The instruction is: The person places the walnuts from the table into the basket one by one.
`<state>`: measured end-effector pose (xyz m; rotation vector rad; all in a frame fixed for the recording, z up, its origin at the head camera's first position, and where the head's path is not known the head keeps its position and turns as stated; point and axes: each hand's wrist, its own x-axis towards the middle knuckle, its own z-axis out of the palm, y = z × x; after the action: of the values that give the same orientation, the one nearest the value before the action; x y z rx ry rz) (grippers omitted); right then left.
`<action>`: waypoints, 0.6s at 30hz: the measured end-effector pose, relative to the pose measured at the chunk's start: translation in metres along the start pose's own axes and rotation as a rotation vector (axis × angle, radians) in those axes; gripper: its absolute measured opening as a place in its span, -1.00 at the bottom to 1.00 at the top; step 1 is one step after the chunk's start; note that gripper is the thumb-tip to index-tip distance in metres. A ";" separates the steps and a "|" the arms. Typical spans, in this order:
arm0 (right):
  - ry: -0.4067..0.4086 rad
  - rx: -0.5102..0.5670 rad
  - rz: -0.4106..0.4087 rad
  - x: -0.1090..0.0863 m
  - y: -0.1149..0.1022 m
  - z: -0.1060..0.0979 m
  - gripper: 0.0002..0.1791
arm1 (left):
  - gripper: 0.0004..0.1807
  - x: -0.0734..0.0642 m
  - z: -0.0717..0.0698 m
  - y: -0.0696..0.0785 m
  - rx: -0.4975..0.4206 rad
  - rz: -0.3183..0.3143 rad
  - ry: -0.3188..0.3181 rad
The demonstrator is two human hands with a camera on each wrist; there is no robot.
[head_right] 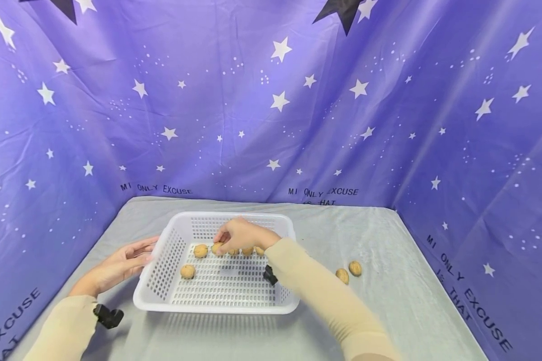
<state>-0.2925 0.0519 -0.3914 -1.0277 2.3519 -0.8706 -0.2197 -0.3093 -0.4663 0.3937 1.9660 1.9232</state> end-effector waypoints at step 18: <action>-0.074 -0.047 0.020 0.038 0.008 0.061 -0.73 | -0.30 0.000 0.001 0.001 -0.003 0.003 0.000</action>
<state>-0.2846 0.0041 -0.4453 -1.0355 2.3269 -0.7596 -0.2196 -0.3083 -0.4656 0.3962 1.9638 1.9272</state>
